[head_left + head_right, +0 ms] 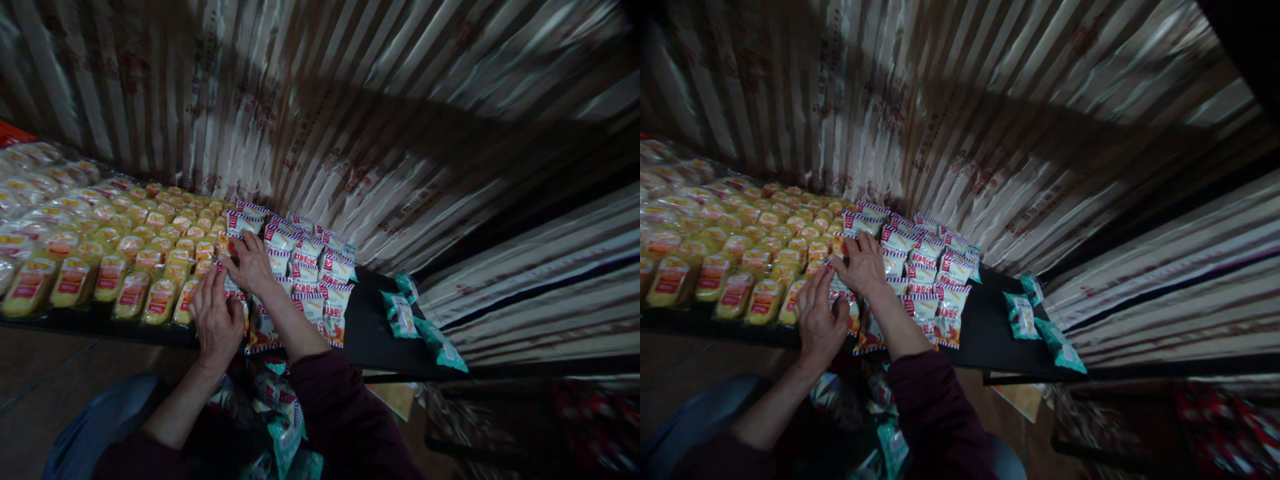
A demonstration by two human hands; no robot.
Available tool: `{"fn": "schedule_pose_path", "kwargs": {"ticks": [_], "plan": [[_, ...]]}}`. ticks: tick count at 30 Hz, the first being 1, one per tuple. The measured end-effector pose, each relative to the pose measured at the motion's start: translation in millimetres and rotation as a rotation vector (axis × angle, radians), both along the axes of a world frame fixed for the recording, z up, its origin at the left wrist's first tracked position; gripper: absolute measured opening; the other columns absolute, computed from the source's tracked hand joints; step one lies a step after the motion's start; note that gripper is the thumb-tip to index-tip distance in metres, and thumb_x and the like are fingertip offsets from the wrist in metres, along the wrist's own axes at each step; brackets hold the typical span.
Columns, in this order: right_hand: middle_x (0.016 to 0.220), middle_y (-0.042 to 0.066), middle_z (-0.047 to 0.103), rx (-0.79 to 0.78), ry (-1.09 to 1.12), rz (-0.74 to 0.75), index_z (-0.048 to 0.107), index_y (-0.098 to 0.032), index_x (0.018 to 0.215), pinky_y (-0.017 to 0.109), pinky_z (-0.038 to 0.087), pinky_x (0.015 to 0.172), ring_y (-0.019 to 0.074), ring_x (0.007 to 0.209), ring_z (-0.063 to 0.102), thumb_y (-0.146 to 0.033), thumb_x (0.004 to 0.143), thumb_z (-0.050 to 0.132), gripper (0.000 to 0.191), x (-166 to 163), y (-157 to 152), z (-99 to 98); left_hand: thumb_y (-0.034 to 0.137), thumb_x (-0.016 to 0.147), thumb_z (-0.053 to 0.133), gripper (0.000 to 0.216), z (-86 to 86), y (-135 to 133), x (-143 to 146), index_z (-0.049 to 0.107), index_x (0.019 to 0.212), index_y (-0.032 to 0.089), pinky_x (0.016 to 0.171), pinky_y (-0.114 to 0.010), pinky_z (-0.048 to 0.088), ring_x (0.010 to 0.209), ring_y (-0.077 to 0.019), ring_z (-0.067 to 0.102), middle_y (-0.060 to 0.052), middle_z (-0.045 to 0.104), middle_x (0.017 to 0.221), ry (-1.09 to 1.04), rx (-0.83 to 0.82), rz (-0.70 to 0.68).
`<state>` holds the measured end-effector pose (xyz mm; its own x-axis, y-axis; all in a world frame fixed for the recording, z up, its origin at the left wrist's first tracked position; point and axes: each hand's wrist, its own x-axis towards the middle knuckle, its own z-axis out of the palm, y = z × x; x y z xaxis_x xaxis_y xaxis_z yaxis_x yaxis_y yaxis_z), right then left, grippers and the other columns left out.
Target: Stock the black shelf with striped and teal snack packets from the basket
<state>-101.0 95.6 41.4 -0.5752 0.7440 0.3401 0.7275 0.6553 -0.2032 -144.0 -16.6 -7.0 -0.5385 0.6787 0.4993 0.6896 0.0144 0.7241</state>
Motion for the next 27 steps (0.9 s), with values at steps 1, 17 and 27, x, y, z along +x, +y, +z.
{"fn": "schedule_pose_path", "kwargs": {"ticks": [1,17,27], "plan": [[0.143,0.014,0.043,0.010,0.008,0.002,0.054,-0.017,0.128,0.044,0.030,0.109,0.0273,0.134,0.034,-0.050,0.090,0.050,0.051,0,-2,-0.1,0.020,0.084,0.047,0.052,-0.2,0,0,0.043,0.135,0.013,0.111,-0.046,0.026,0.136,-0.0278,0.034,-0.016,0.044,0.143,0.021,0.005,-0.008],[0.138,0.010,0.050,0.052,-0.006,-0.261,0.057,-0.023,0.125,0.047,0.032,0.106,0.0266,0.128,0.039,-0.047,0.094,0.042,0.042,39,-13,-2.5,0.028,0.087,0.047,0.047,5.6,-1,9,0.049,0.131,0.012,0.107,-0.051,0.028,0.140,-0.0326,0.025,-0.019,0.032,0.150,0.148,-0.120,-0.029],[0.145,0.012,0.043,0.106,0.034,-0.306,0.052,-0.021,0.131,0.052,0.021,0.110,0.0302,0.138,0.025,-0.048,0.093,0.043,0.047,34,17,10.0,0.029,0.085,0.051,0.050,5.4,0,12,0.047,0.133,0.017,0.110,-0.054,0.024,0.142,-0.0342,0.021,-0.018,0.026,0.153,0.133,-0.054,-0.054]]}}
